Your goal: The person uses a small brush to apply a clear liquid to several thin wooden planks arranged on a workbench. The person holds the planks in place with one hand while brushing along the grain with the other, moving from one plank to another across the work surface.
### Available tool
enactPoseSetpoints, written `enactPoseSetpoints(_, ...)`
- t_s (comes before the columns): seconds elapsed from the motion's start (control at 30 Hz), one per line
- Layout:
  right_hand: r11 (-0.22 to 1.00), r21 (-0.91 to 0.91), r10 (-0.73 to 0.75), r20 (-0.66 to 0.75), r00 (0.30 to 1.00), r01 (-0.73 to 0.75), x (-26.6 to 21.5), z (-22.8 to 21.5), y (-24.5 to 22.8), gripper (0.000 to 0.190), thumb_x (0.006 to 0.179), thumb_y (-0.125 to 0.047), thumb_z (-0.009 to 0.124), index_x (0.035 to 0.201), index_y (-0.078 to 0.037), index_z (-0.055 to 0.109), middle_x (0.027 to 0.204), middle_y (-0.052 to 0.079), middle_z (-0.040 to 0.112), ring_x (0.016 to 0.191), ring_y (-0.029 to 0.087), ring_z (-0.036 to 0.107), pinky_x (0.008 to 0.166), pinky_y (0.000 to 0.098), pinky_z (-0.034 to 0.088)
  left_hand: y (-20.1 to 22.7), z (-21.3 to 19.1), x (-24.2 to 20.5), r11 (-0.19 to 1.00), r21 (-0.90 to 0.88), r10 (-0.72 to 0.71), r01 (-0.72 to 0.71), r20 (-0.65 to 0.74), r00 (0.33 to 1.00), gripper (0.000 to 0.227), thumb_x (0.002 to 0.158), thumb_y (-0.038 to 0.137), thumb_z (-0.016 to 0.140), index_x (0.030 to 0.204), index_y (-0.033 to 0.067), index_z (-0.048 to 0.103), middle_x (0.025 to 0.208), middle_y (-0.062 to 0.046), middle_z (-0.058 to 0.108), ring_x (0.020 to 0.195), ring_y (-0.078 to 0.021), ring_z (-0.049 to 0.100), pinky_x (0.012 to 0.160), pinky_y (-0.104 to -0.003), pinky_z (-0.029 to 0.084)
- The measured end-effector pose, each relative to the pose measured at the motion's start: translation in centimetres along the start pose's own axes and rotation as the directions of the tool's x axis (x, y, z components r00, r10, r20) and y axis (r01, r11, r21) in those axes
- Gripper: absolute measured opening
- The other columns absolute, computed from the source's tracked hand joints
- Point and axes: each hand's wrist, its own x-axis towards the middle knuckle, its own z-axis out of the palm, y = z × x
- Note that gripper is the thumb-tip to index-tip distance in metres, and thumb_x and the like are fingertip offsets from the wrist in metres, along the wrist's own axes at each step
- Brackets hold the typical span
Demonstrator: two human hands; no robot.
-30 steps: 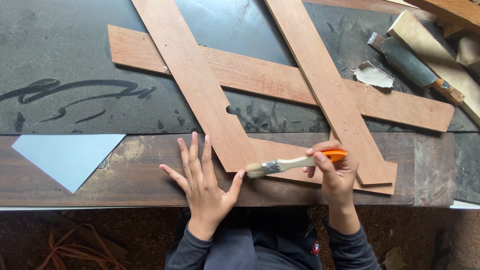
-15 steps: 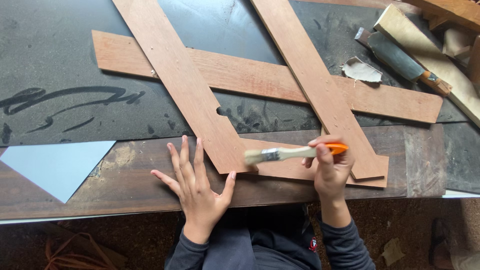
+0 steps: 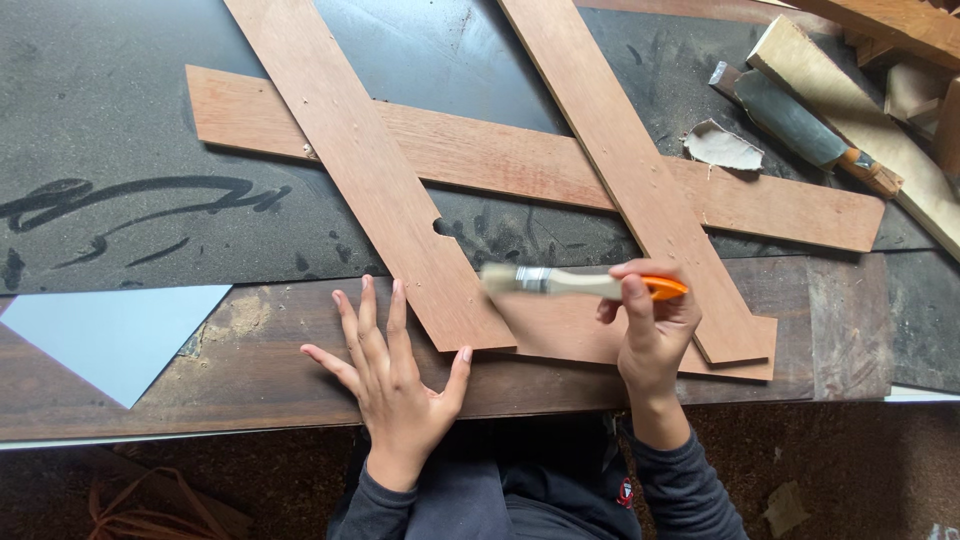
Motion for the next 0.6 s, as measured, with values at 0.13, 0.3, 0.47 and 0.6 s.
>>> enactPoseSetpoints(0.13,0.993,0.027,0.114,0.056,0.992,-0.116,-0.7,-0.2,-0.3,0.015,0.104,-0.016,0.066,0.101,-0.002,0.065,0.092,0.01,0.068,0.066,0.012,0.063,0.056,0.0232,0.052,0.1,-0.1,0.1,1.0,-0.005,0.004,-0.004,-0.004,1.0,0.099,0.082,0.055,0.071,0.159,0.0041,0.033,0.168,-0.022,0.024,0.158,-0.0434,0.004,0.113,-0.074,-0.019)
enactPoseSetpoints(0.3,0.991,0.037,0.121,0.099,0.988,-0.125,-1.0,0.0,-0.1,0.014,0.104,-0.014,0.066,0.1,-0.001,0.065,0.092,0.01,0.068,0.067,0.011,0.063,0.056,0.0228,0.052,0.0,-0.2,0.1,1.0,-0.005,0.012,-0.012,0.003,1.0,0.102,0.08,0.054,0.071,0.159,0.0035,0.031,0.168,-0.022,0.023,0.158,-0.0433,0.003,0.113,-0.074,-0.02)
enactPoseSetpoints(0.47,0.992,0.009,0.125,0.116,0.985,-0.127,-1.0,0.4,0.2,0.015,0.104,-0.016,0.066,0.101,-0.001,0.066,0.092,0.009,0.069,0.065,0.009,0.062,0.056,0.0215,0.052,0.0,-0.2,0.1,1.0,-0.016,0.004,-0.003,0.009,1.0,0.105,0.079,0.054,0.072,0.16,0.0027,0.029,0.168,-0.022,0.022,0.158,-0.0428,0.002,0.113,-0.075,-0.02)
enactPoseSetpoints(0.6,0.996,-0.032,0.082,0.126,0.989,-0.078,-0.5,0.5,0.7,0.016,0.106,-0.017,0.066,0.106,-0.002,0.067,0.086,0.007,0.068,0.066,0.009,0.063,0.057,0.0206,0.051,0.0,0.0,0.1,1.0,-0.013,0.004,-0.004,-0.002,1.0,0.106,0.08,0.056,0.072,0.159,0.0027,0.028,0.168,-0.022,0.021,0.158,-0.0425,0.002,0.112,-0.075,-0.02)
